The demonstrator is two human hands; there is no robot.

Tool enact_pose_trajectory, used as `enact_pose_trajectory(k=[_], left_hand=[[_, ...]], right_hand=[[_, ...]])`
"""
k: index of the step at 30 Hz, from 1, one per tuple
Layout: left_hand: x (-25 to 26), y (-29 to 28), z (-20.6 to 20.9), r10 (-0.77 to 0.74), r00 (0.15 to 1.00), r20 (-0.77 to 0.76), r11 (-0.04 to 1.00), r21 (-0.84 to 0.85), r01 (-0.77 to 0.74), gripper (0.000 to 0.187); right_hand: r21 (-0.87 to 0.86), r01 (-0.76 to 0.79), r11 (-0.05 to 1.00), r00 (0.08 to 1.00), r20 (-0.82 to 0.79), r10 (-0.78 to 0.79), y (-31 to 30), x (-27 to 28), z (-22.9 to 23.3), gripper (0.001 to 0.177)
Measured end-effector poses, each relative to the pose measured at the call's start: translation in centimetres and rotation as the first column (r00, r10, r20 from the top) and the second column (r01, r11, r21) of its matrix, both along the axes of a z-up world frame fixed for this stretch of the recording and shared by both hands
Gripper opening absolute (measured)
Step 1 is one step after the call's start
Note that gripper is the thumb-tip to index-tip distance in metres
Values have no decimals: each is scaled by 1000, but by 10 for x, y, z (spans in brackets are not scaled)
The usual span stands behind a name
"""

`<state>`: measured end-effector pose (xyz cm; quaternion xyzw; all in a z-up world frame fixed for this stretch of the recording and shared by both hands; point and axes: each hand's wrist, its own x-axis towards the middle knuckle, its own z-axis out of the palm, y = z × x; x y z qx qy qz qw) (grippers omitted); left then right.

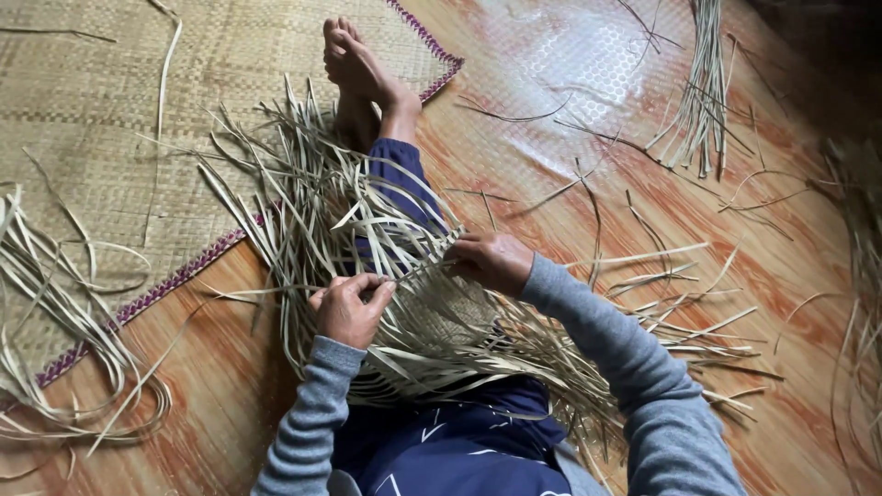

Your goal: Weaving dried plant fibers into a mat while sitting on the floor

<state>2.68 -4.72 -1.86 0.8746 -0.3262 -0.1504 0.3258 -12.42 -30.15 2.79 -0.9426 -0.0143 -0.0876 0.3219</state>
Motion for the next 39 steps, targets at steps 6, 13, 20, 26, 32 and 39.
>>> enact_pose_trajectory(k=[6,13,20,26,32,39], left_hand=[[12,13,-19,-43,994,104,999,20,42,19],[15,15,-11,-49,996,81,999,6,49,20],[15,11,-2,44,997,71,999,-1,-44,24],[16,8,-6,29,998,62,1000,-1,-29,25],[12,4,12,53,998,42,998,-44,-51,24],[11,2,-6,10,988,152,1000,20,-13,27]], right_hand=[[-64,-39,997,994,-105,32,-46,-14,32,21],[-812,312,493,950,257,-177,-276,-86,27,23],[-765,449,-462,593,642,-486,-402,-253,81,16],[-531,819,-216,311,728,-610,-415,-328,139,12],[167,952,255,96,630,-770,-385,-260,148,14],[-437,697,569,655,64,-753,-110,-44,137,38]])
